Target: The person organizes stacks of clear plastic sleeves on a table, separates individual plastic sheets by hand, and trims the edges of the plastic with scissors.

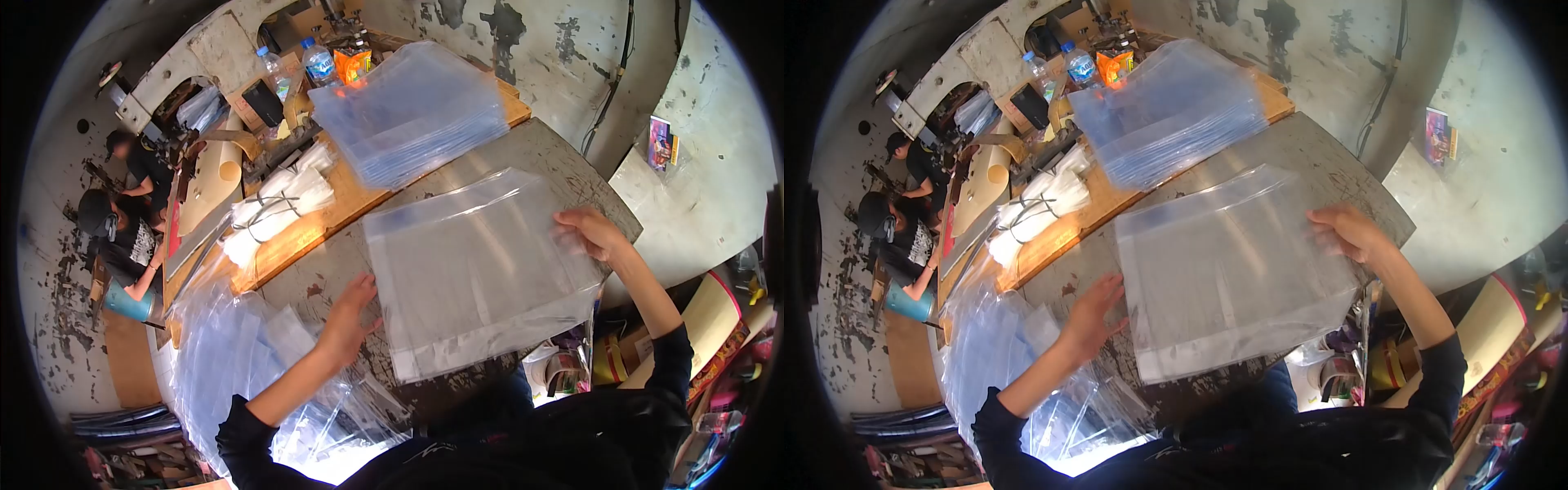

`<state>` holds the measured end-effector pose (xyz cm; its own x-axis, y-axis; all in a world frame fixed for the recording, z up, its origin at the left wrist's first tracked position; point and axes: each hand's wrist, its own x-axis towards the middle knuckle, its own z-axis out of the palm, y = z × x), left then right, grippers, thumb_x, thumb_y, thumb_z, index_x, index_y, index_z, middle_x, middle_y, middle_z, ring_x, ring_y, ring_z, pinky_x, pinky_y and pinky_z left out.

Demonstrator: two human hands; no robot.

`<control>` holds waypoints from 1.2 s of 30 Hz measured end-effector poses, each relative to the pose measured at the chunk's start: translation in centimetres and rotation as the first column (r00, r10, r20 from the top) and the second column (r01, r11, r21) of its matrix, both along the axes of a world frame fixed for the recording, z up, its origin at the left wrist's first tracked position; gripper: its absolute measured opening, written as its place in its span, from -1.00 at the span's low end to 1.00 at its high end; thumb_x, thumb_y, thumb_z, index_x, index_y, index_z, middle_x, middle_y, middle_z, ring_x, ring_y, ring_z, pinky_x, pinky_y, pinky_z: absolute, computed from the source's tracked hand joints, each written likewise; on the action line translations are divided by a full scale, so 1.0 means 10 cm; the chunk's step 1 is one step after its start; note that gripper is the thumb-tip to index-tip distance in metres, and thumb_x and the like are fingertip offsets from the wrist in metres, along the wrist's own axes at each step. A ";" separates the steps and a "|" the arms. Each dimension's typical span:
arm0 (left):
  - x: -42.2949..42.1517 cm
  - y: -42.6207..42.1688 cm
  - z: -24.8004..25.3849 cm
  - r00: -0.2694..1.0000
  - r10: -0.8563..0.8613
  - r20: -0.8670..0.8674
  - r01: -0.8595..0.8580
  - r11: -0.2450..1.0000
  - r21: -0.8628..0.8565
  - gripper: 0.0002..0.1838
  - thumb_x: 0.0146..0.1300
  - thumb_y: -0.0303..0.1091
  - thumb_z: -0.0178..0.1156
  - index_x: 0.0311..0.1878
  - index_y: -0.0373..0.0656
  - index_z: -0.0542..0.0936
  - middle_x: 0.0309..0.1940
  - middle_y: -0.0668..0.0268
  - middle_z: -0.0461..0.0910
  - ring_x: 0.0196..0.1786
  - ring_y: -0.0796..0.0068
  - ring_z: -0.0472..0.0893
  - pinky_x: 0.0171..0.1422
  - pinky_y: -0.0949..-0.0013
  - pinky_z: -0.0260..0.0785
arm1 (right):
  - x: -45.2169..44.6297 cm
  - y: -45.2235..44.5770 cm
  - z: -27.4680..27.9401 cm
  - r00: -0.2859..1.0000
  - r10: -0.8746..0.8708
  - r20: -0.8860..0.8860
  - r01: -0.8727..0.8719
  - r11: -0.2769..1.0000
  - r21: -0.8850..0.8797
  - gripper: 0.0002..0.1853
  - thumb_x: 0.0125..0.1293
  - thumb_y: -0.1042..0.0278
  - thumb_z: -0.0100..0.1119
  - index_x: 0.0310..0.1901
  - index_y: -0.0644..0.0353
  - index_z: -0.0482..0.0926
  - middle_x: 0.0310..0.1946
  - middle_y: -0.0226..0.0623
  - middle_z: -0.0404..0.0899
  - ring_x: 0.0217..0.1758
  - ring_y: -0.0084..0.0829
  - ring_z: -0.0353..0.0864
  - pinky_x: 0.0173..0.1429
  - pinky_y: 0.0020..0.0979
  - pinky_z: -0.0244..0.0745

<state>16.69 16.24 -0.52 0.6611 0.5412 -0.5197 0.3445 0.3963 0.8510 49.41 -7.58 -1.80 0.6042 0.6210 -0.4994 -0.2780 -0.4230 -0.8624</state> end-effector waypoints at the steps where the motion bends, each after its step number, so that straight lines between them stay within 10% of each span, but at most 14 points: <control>1: 0.00 0.04 -0.02 0.999 -0.027 0.030 0.028 0.999 -0.045 -0.37 0.34 -0.09 -0.10 0.39 -0.07 0.01 0.40 0.40 0.02 0.42 0.46 0.00 0.32 0.03 0.03 | 0.02 0.01 -0.01 0.998 0.060 -0.015 -0.060 0.998 -0.006 -0.53 0.23 0.18 0.16 0.05 0.32 0.35 -0.13 -0.19 0.51 -0.19 -0.37 0.54 -0.26 -0.33 0.57; 6: -0.04 0.07 -0.01 0.995 -0.026 0.092 0.036 0.994 -0.106 -0.43 0.34 -0.07 -0.14 0.36 -0.06 0.12 0.38 0.33 0.06 0.41 0.42 0.05 0.33 0.04 0.05 | -0.24 -0.01 0.19 0.988 0.154 -0.009 -0.152 0.980 0.127 -0.51 0.24 0.27 0.12 0.17 0.20 0.26 -0.03 -0.11 0.49 -0.08 -0.27 0.56 -0.19 -0.24 0.59; 12: -0.42 0.13 0.30 0.969 -0.044 0.244 0.060 0.996 -0.060 -0.50 0.33 -0.19 -0.08 0.27 -0.21 0.23 0.31 0.19 0.18 0.39 0.33 0.12 0.38 0.12 0.05 | -0.16 -0.71 0.19 0.965 -0.249 0.078 0.196 0.890 0.412 -0.54 0.29 0.45 -0.01 0.23 0.13 0.23 -0.04 -0.13 0.51 -0.25 -0.22 0.64 -0.35 -0.28 0.64; 20: -0.98 -0.08 0.47 0.964 0.062 0.259 -0.060 0.998 -0.016 -0.55 0.27 -0.17 0.01 0.14 -0.23 0.33 0.23 0.15 0.29 0.35 0.31 0.21 0.32 0.23 0.10 | 0.03 -1.04 -0.54 0.716 -0.673 -0.186 0.665 0.577 0.474 -0.47 0.31 0.59 -0.21 0.31 0.27 0.00 0.12 0.00 0.35 0.08 -0.11 0.47 0.01 -0.13 0.50; 28: -1.23 -0.37 0.42 0.948 0.167 0.272 -0.148 0.985 -0.088 -0.61 0.20 -0.22 0.12 0.05 -0.19 0.40 0.15 0.08 0.37 0.27 0.30 0.30 0.22 0.29 0.23 | 0.00 -0.51 -0.51 0.776 -0.626 -0.073 0.556 0.624 0.549 -0.50 0.25 0.65 -0.25 0.25 0.42 0.04 0.08 0.05 0.35 0.08 -0.07 0.47 0.06 -0.08 0.49; 33: -1.51 -0.52 0.33 0.906 0.288 0.310 -0.268 0.957 -0.108 -0.64 0.22 -0.28 0.06 0.04 -0.23 0.41 0.09 0.11 0.42 0.20 0.34 0.37 0.20 0.29 0.25 | -0.29 -0.34 -0.47 0.583 -0.804 -0.113 0.676 0.404 0.616 -0.57 0.19 0.66 -0.25 0.14 0.47 0.22 0.03 0.07 0.40 0.07 -0.07 0.49 0.00 -0.08 0.53; 36: -1.62 -0.59 0.27 0.877 0.337 0.342 -0.312 0.941 -0.129 -0.63 0.22 -0.26 0.07 0.05 -0.23 0.40 0.09 0.10 0.42 0.17 0.36 0.39 0.17 0.29 0.27 | -0.03 -0.51 -0.55 0.731 -0.682 -0.020 0.570 0.594 0.568 -0.58 0.22 0.62 -0.24 0.14 0.49 0.20 0.01 0.06 0.40 0.09 -0.07 0.47 0.01 -0.05 0.52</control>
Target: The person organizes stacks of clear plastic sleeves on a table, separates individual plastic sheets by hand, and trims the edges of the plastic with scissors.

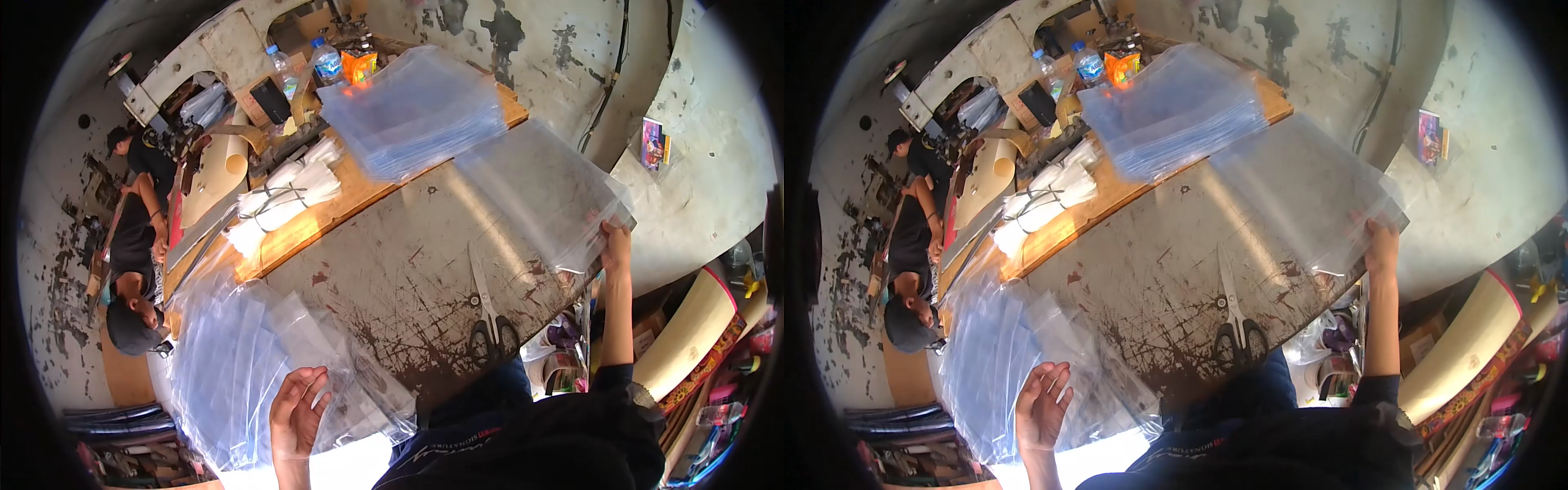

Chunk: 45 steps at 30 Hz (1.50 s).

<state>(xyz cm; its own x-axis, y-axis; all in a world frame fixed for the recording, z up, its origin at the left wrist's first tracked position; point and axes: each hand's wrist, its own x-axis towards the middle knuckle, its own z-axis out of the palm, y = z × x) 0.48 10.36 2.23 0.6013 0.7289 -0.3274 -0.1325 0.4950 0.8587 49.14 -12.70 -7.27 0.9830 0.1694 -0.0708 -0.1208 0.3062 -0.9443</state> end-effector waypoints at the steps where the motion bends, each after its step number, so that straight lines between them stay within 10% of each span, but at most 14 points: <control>1: -0.03 -0.03 -0.02 1.000 0.010 0.021 -0.010 1.000 0.012 -0.62 0.22 -0.26 0.06 0.05 -0.24 0.39 0.08 0.10 0.42 0.15 0.37 0.41 0.16 0.30 0.27 | 0.03 -0.05 -0.01 1.000 0.008 -0.001 -0.008 1.000 -0.003 -0.58 0.22 0.62 -0.24 0.14 0.49 0.20 0.01 0.06 0.40 0.09 -0.07 0.47 0.01 -0.05 0.52; 4: -0.13 -0.14 -0.12 0.999 0.021 0.031 -0.024 0.994 0.107 -0.62 0.24 -0.26 0.04 0.06 -0.27 0.38 0.06 0.10 0.43 0.13 0.37 0.42 0.15 0.32 0.27 | 0.25 -0.28 -0.12 0.959 0.282 -0.018 -0.283 0.956 -0.076 -0.61 0.28 0.52 -0.19 0.13 0.48 0.23 -0.04 -0.01 0.42 0.11 -0.10 0.46 0.05 -0.05 0.51; 9: -0.39 -0.41 -0.14 0.882 0.027 -0.471 0.344 0.647 0.681 -0.55 0.17 -0.29 0.15 0.08 -0.33 0.37 0.03 0.11 0.45 0.08 0.27 0.46 0.19 0.27 0.23 | 0.16 -0.73 -0.14 0.962 -0.009 0.273 0.167 0.811 -0.561 -0.48 0.29 0.06 0.07 0.17 0.23 0.36 0.00 -0.27 0.48 -0.08 -0.42 0.52 -0.04 -0.33 0.49; 13: -0.51 -0.65 -0.15 0.547 0.269 -0.792 0.748 0.268 0.608 -0.37 -0.05 -0.26 0.35 0.15 -0.10 0.38 0.23 0.09 0.27 0.33 0.04 0.21 0.38 0.00 0.05 | -0.57 -0.52 -0.07 0.921 0.119 0.371 0.099 0.850 -0.517 -0.56 0.33 0.19 0.04 0.14 0.30 0.38 0.05 -0.20 0.44 0.07 -0.38 0.46 0.02 -0.37 0.43; 15: -0.54 -0.75 -0.27 0.400 0.369 -0.839 0.786 0.332 0.521 -0.28 -0.06 -0.14 0.36 0.22 0.03 0.33 0.34 0.15 0.10 0.41 0.09 0.06 0.42 -0.06 -0.03 | -1.04 -0.27 -0.07 0.810 0.212 0.547 0.182 0.796 -0.577 -0.64 0.35 0.26 0.00 0.08 0.30 0.42 0.03 -0.23 0.45 0.04 -0.39 0.46 0.03 -0.40 0.42; 21: -0.76 -0.56 -0.31 0.429 0.592 -0.682 0.685 0.279 0.673 -0.41 0.06 -0.07 0.26 0.18 -0.01 0.40 0.27 0.17 0.25 0.27 0.05 0.30 0.31 -0.01 0.20 | -1.99 0.33 0.28 0.501 0.498 0.707 0.159 0.750 -0.641 -0.72 0.26 0.38 0.08 -0.03 0.28 0.46 0.02 -0.16 0.42 0.10 -0.17 0.41 0.16 -0.22 0.31; 25: -1.11 -0.02 -0.41 0.117 0.887 -0.447 0.677 0.258 0.689 -0.49 0.26 -0.08 0.07 0.23 -0.08 0.34 0.29 0.13 0.22 0.31 0.05 0.24 0.32 -0.06 0.11 | -2.22 0.43 0.30 0.363 0.703 0.612 0.117 0.617 -0.778 -0.65 0.21 0.35 0.12 0.03 0.20 0.42 0.10 -0.08 0.33 0.17 -0.03 0.33 0.19 -0.15 0.27; 33: -1.34 0.31 -0.48 0.165 0.829 -0.534 0.555 0.369 0.745 -0.66 0.22 -0.35 0.12 0.08 -0.13 0.49 -0.06 0.12 0.52 -0.04 0.06 0.54 0.01 0.14 0.40 | -2.15 0.22 0.12 0.432 0.743 0.511 0.097 0.526 -0.845 -0.76 0.20 0.43 0.06 -0.08 0.19 0.47 -0.01 -0.08 0.43 0.06 -0.05 0.43 0.11 -0.19 0.33; 38: -1.38 0.40 -0.52 0.197 0.878 -0.436 0.709 0.180 0.682 -0.80 0.19 -0.47 0.12 -0.11 -0.17 0.55 -0.27 0.14 0.57 -0.27 0.13 0.60 -0.25 0.21 0.45 | -2.21 0.21 0.18 0.484 0.712 0.509 0.149 0.506 -0.849 -0.79 0.18 0.46 0.08 -0.12 0.21 0.48 -0.06 -0.13 0.46 0.03 -0.07 0.45 0.06 -0.20 0.36; 45: -1.11 0.18 -0.13 0.281 0.957 0.070 0.441 -0.193 0.877 -0.90 0.19 -0.53 0.13 -0.25 -0.20 0.59 -0.34 0.22 0.58 -0.36 0.30 0.60 -0.31 0.35 0.42 | -2.13 0.22 0.13 0.580 0.630 0.517 0.211 0.497 -0.842 -0.78 0.16 0.48 0.12 -0.13 0.22 0.48 -0.07 -0.13 0.46 0.11 -0.09 0.37 0.13 -0.19 0.31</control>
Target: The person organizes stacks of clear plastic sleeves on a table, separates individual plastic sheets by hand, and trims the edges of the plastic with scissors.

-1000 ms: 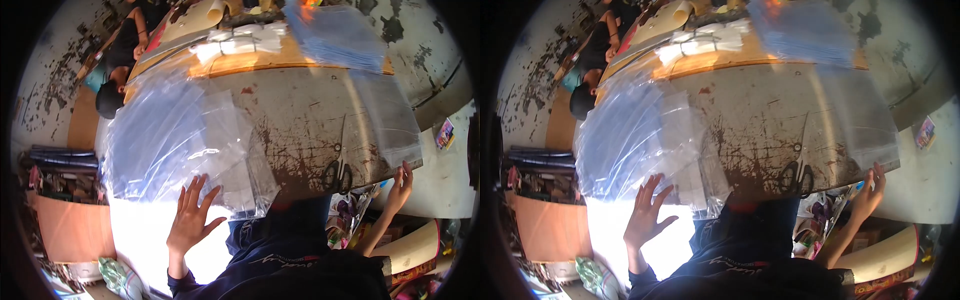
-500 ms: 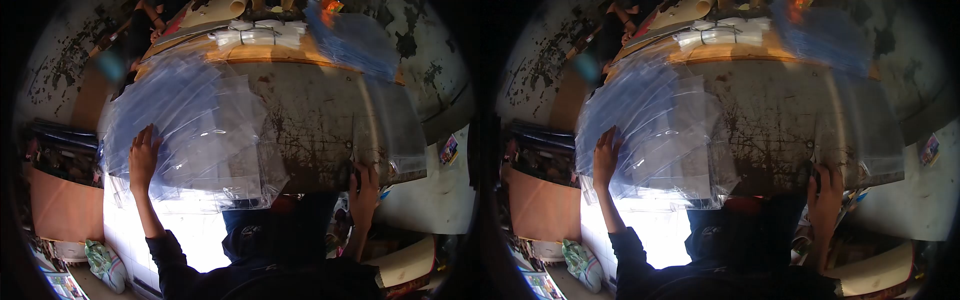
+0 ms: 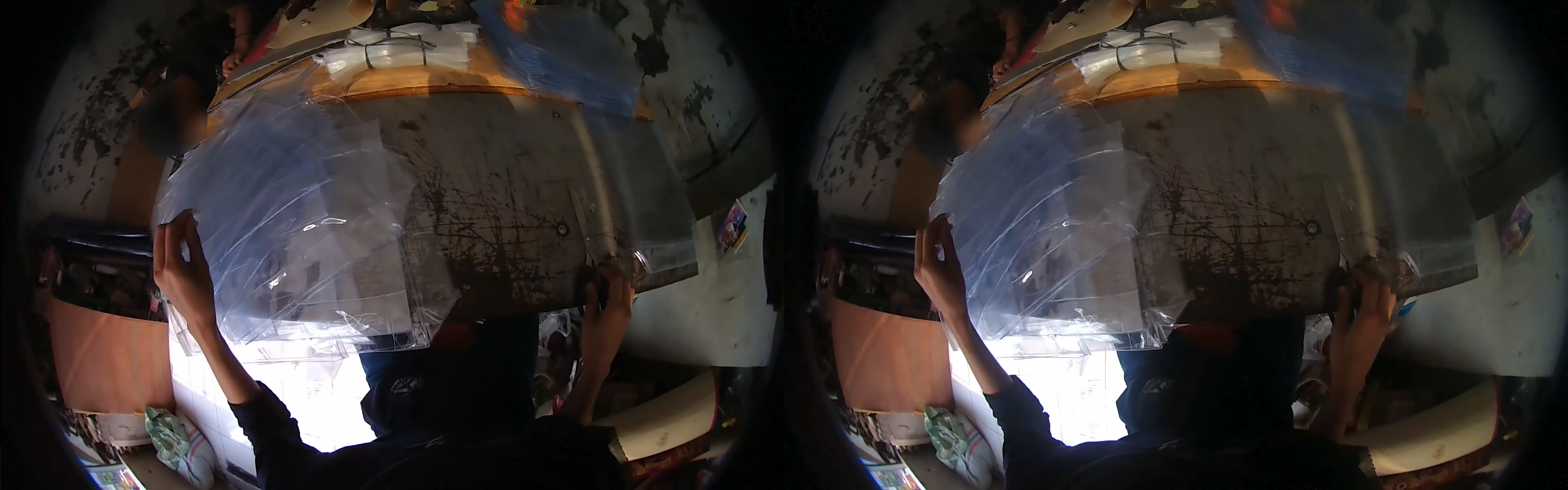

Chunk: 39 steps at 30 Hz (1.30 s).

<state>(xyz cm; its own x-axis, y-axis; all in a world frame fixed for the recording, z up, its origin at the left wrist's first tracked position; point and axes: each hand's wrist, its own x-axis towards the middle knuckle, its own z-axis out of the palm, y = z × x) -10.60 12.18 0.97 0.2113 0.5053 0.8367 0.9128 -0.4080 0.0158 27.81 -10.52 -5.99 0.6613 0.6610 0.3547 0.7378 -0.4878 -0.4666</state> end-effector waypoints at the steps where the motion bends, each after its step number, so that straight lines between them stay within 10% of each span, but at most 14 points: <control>1: 0.17 -0.20 0.13 1.000 0.014 0.010 -0.014 1.000 -0.008 -0.90 0.17 -0.53 0.15 -0.25 -0.18 0.60 -0.34 0.26 0.59 -0.38 0.35 0.59 -0.33 0.36 0.42 | 0.00 0.01 -0.03 1.000 -0.007 -0.004 0.007 1.000 -0.007 -0.78 0.16 0.48 0.12 -0.13 0.22 0.48 -0.07 -0.13 0.46 0.11 -0.09 0.37 0.13 -0.19 0.31; 4: 0.83 -0.96 0.24 0.997 0.059 0.047 -0.052 0.988 -0.144 -0.87 0.09 -0.54 0.22 -0.26 -0.17 0.62 -0.36 0.34 0.63 -0.43 0.48 0.58 -0.42 0.42 0.41 | -0.09 -0.03 -0.11 0.964 -0.088 0.252 0.068 0.994 0.085 -0.81 0.19 0.52 0.08 -0.14 0.26 0.48 -0.09 -0.11 0.47 0.07 -0.10 0.42 0.14 -0.18 0.30; 6: 1.23 -1.33 0.02 0.967 -0.221 0.129 0.250 0.923 -0.293 -0.80 -0.01 -0.42 0.34 -0.26 -0.22 0.63 -0.33 0.27 0.64 -0.37 0.46 0.63 -0.38 0.49 0.49 | -0.28 -0.04 -0.07 0.967 -0.016 0.253 -0.085 0.920 0.383 -0.84 0.21 0.54 0.04 -0.16 0.32 0.48 -0.10 -0.11 0.49 0.01 -0.14 0.48 0.10 -0.23 0.36; 8: 1.58 -1.45 -0.16 0.733 -0.602 0.315 0.673 0.578 -0.462 -0.39 -0.10 -0.13 0.42 0.02 -0.21 0.50 -0.18 0.27 0.61 -0.18 0.42 0.65 -0.07 0.31 0.54 | -0.49 0.00 0.00 0.975 0.112 0.194 -0.188 0.879 0.438 -0.86 0.22 0.56 0.02 -0.19 0.35 0.49 -0.19 -0.12 0.53 -0.11 -0.22 0.56 -0.02 -0.33 0.45; 10: 1.66 -1.55 -0.28 0.672 -0.586 0.453 0.722 0.382 -0.577 -0.27 -0.13 -0.03 0.42 0.11 -0.19 0.44 -0.09 0.29 0.58 -0.09 0.44 0.62 0.24 0.05 0.31 | -0.59 -0.06 0.02 0.906 0.404 -0.122 -0.345 0.875 0.339 -0.88 0.22 0.59 0.02 -0.21 0.33 0.50 -0.27 -0.16 0.56 -0.22 -0.31 0.60 -0.15 -0.42 0.49; 13: 1.47 -1.47 -0.42 0.771 -0.598 0.218 0.548 0.448 -0.707 -0.26 -0.20 0.08 0.39 0.08 -0.06 0.48 0.15 0.30 0.42 0.12 0.38 0.50 0.40 -0.31 -0.28 | -0.58 -0.19 -0.11 0.861 0.374 -0.343 -0.210 0.878 0.430 -0.89 0.22 0.61 0.02 -0.23 0.33 0.50 -0.34 -0.15 0.59 -0.32 -0.41 0.62 -0.21 -0.48 0.49; 17: 1.30 -1.36 -0.55 0.764 -0.638 -0.100 0.314 0.502 -0.806 -0.26 -0.21 0.14 0.34 0.13 0.13 0.46 0.29 0.27 0.26 0.40 0.22 0.11 0.39 -0.36 -0.33 | -0.62 -0.17 -0.25 0.689 0.323 -0.648 -0.001 0.895 0.445 -0.89 0.21 0.58 0.07 -0.22 0.32 0.51 -0.41 -0.21 0.59 -0.35 -0.47 0.63 -0.22 -0.53 0.47; 27: 1.59 -1.48 -0.81 0.854 -0.469 -0.226 0.188 0.682 -0.706 -0.23 -0.12 0.23 0.23 0.23 0.20 0.38 0.35 0.22 0.15 0.41 0.01 0.06 0.38 -0.30 -0.32 | -0.79 -0.03 -0.12 0.650 0.423 -0.631 -0.213 0.899 0.383 -0.72 0.07 0.63 0.24 -0.14 0.29 0.49 -0.25 -0.22 0.51 -0.23 -0.51 0.61 -0.16 -0.53 0.54; 34: 1.92 -1.27 -0.56 0.875 -0.480 -0.063 0.276 0.601 -0.750 -0.07 -0.08 0.27 0.17 0.26 -0.24 0.29 0.31 -0.02 0.15 0.40 -0.05 0.06 0.37 -0.29 -0.27 | -0.49 0.48 0.03 0.385 0.526 -0.759 -0.175 0.848 0.500 -0.66 0.08 0.67 0.20 -0.06 0.35 0.45 -0.21 -0.20 0.54 -0.16 -0.49 0.60 -0.01 -0.51 0.52; 39: 2.12 -1.15 -0.64 0.841 -0.541 0.021 0.379 0.561 -0.736 -0.19 0.00 0.02 0.23 0.19 -0.43 0.31 0.25 -0.16 0.20 0.36 0.02 0.19 0.37 0.04 0.06 | -0.36 0.61 0.10 0.449 0.373 -0.812 -0.259 0.924 0.282 -0.77 0.14 0.65 0.15 -0.13 0.32 0.52 -0.23 -0.20 0.59 -0.13 -0.49 0.60 0.00 -0.53 0.51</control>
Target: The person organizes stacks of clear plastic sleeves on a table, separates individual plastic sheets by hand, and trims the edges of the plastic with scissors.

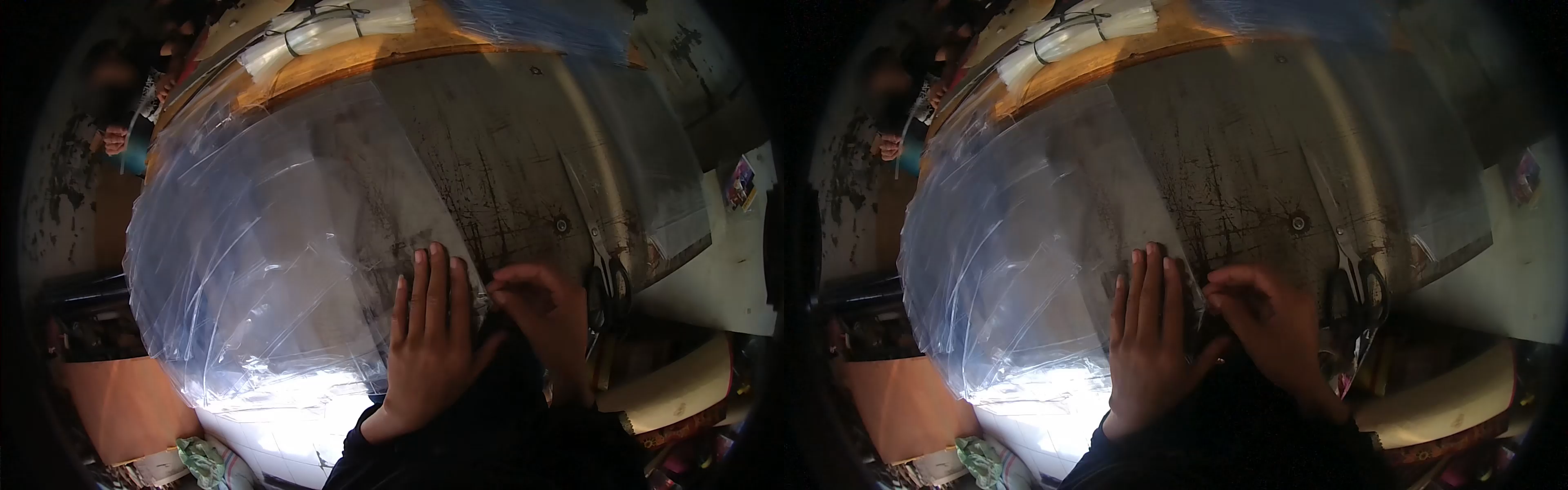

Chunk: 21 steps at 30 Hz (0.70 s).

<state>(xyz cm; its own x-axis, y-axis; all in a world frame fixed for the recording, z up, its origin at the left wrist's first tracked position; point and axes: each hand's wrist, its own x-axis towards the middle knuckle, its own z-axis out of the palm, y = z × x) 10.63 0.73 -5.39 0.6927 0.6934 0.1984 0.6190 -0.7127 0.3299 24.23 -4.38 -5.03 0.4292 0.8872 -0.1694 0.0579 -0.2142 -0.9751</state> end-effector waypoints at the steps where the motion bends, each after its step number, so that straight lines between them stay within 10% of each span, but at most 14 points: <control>1: 0.03 0.02 -0.02 1.000 0.001 -0.001 -0.001 1.000 -0.008 -0.19 0.00 0.02 0.23 0.19 -0.43 0.31 0.25 -0.16 0.20 0.36 0.02 0.19 0.37 0.04 0.06 | 0.01 0.00 -0.01 0.999 -0.005 -0.034 0.005 1.000 0.012 -0.79 0.14 0.63 0.15 -0.15 0.30 0.53 -0.24 -0.21 0.60 -0.15 -0.49 0.61 -0.03 -0.53 0.52; 21: -0.03 0.13 -0.04 0.957 0.030 0.289 0.042 0.970 -0.238 -0.46 0.12 -0.31 -0.07 0.13 -0.50 0.37 0.13 -0.18 0.37 0.20 -0.06 0.40 0.15 0.02 0.34 | 0.01 0.05 0.02 0.993 0.033 0.110 -0.043 0.995 0.087 -0.68 0.00 0.59 0.32 -0.15 0.23 0.55 -0.33 -0.23 0.61 -0.29 -0.46 0.65 -0.22 -0.53 0.54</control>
